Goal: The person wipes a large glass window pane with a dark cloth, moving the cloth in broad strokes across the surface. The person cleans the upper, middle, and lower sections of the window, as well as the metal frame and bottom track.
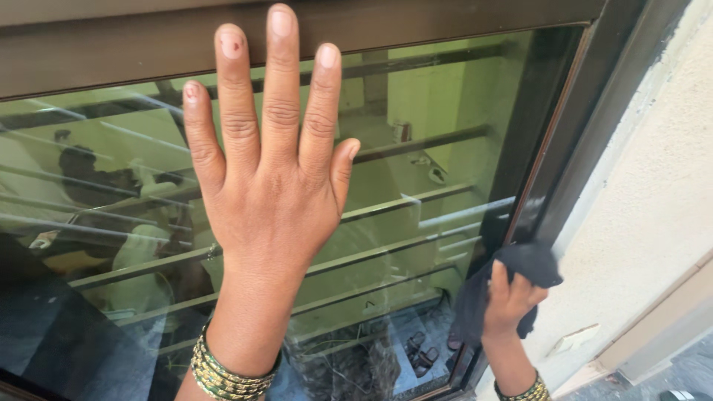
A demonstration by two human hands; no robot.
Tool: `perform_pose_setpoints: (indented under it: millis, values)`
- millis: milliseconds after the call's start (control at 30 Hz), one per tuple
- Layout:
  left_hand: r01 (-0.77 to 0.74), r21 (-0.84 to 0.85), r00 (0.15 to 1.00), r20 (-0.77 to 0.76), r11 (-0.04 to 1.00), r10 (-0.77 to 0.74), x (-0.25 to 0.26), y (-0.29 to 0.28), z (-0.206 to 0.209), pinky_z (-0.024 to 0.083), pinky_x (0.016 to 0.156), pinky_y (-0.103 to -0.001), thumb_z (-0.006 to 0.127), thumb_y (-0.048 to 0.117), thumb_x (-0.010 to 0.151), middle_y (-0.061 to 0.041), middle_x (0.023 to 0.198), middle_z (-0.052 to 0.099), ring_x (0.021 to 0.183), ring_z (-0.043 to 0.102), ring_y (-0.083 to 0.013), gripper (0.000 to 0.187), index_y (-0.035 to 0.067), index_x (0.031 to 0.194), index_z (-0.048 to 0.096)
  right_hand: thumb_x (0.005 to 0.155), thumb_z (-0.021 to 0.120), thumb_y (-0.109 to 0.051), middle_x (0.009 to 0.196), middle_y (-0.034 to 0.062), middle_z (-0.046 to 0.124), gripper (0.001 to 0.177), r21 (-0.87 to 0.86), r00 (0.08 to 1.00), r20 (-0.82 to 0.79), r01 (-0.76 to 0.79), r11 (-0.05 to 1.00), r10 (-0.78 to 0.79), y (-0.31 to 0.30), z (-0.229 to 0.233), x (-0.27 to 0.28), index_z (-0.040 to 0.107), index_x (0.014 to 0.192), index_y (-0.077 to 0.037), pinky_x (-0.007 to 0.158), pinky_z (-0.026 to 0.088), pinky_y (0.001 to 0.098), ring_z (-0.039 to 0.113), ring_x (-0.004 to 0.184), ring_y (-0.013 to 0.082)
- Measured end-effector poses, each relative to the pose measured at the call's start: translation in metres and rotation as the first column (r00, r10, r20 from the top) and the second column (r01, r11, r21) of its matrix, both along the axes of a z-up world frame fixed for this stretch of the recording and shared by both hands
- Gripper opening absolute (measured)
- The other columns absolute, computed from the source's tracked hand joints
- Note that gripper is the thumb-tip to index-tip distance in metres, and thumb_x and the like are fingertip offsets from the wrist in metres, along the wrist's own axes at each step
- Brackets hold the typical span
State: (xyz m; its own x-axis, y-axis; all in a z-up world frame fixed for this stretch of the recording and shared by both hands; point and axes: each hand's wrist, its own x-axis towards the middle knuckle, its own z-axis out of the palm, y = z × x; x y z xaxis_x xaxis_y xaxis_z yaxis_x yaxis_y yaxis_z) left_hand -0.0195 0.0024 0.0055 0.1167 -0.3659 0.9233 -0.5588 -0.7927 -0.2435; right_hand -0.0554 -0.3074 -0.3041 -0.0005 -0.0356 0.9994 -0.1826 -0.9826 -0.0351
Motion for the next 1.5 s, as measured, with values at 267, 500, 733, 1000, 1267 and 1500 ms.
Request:
perform_pose_setpoints:
  millis: [267, 500, 733, 1000, 1267, 1500]
  values:
    - [0.002, 0.005, 1.0, -0.027, 1.0, -0.002, -0.003, 0.001, 0.002, 0.015, 0.124, -0.06, 0.055, 0.046, 0.117, -0.015, 0.169, 0.031, 0.154, 0.026, -0.0439, 0.061, 0.015, 0.166, 0.037, 0.104, 0.056, -0.007, 0.149, 0.0395, 0.043, 0.04, 0.128, 0.997, -0.016, 0.076, 0.989, -0.075, 0.017, 0.004, -0.003, 0.052, 0.136, 0.016, 0.113, 0.034, 0.0661, 0.039, 0.135, 0.0545]
    - [-0.022, 0.016, 1.0, 0.008, 1.0, 0.022, 0.001, 0.001, 0.001, 0.016, 0.122, -0.061, 0.046, 0.048, 0.121, -0.016, 0.168, 0.033, 0.152, 0.027, -0.045, 0.057, 0.014, 0.166, 0.039, 0.11, 0.058, -0.006, 0.148, 0.0395, 0.04, 0.042, 0.127, 0.994, 0.035, 0.097, 0.987, -0.102, 0.016, 0.072, 0.004, 0.048, 0.145, 0.016, 0.113, 0.034, 0.0678, 0.038, 0.135, 0.0542]
    - [-0.054, 0.028, 0.997, 0.05, 0.998, 0.053, 0.002, 0.001, 0.0, 0.017, 0.12, -0.062, 0.031, 0.046, 0.123, -0.019, 0.166, 0.036, 0.149, 0.03, -0.0486, 0.056, 0.011, 0.165, 0.043, 0.112, 0.056, -0.005, 0.15, 0.0389, 0.042, 0.04, 0.18, 0.992, 0.037, 0.114, 0.977, -0.123, 0.018, 0.065, 0.007, 0.045, 0.146, 0.014, 0.112, 0.035, 0.0652, 0.039, 0.137, 0.0545]
    - [-0.062, 0.023, 0.994, 0.089, 0.998, 0.059, 0.004, 0.0, 0.0, 0.019, 0.119, -0.064, 0.025, 0.047, 0.12, -0.02, 0.163, 0.039, 0.147, 0.031, -0.0503, 0.06, 0.012, 0.163, 0.047, 0.101, 0.06, -0.005, 0.142, 0.037, 0.041, 0.042, 0.289, 0.984, -0.077, 0.177, 0.941, -0.162, 0.009, -0.077, 0.007, 0.049, 0.136, 0.015, 0.111, 0.034, 0.0671, 0.038, 0.13, 0.059]
    - [-0.048, 0.038, 0.999, 0.027, 0.998, 0.047, -0.001, 0.001, 0.002, 0.02, 0.117, -0.067, 0.02, 0.042, 0.118, -0.023, 0.163, 0.039, 0.144, 0.03, -0.0546, 0.063, 0.007, 0.163, 0.046, 0.101, 0.048, 0.007, 0.154, 0.0377, 0.029, 0.048, 0.467, 0.975, -0.222, 0.12, 0.876, -0.015, 0.022, -0.245, 0.002, 0.038, 0.148, 0.014, 0.12, 0.03, 0.0626, 0.026, 0.146, 0.0595]
    - [-0.072, 0.079, 0.997, 0.048, 0.994, 0.069, 0.0, 0.003, 0.003, 0.019, 0.113, -0.069, 0.02, 0.041, 0.119, -0.028, 0.162, 0.039, 0.141, 0.029, -0.0575, 0.066, 0.004, 0.167, 0.046, 0.104, 0.039, -0.002, 0.163, 0.0396, 0.014, 0.057, 0.724, 0.97, -0.171, 0.007, 0.689, 0.17, 0.055, -0.278, 0.005, 0.021, 0.157, 0.008, 0.122, 0.015, 0.06, 0.013, 0.151, 0.055]
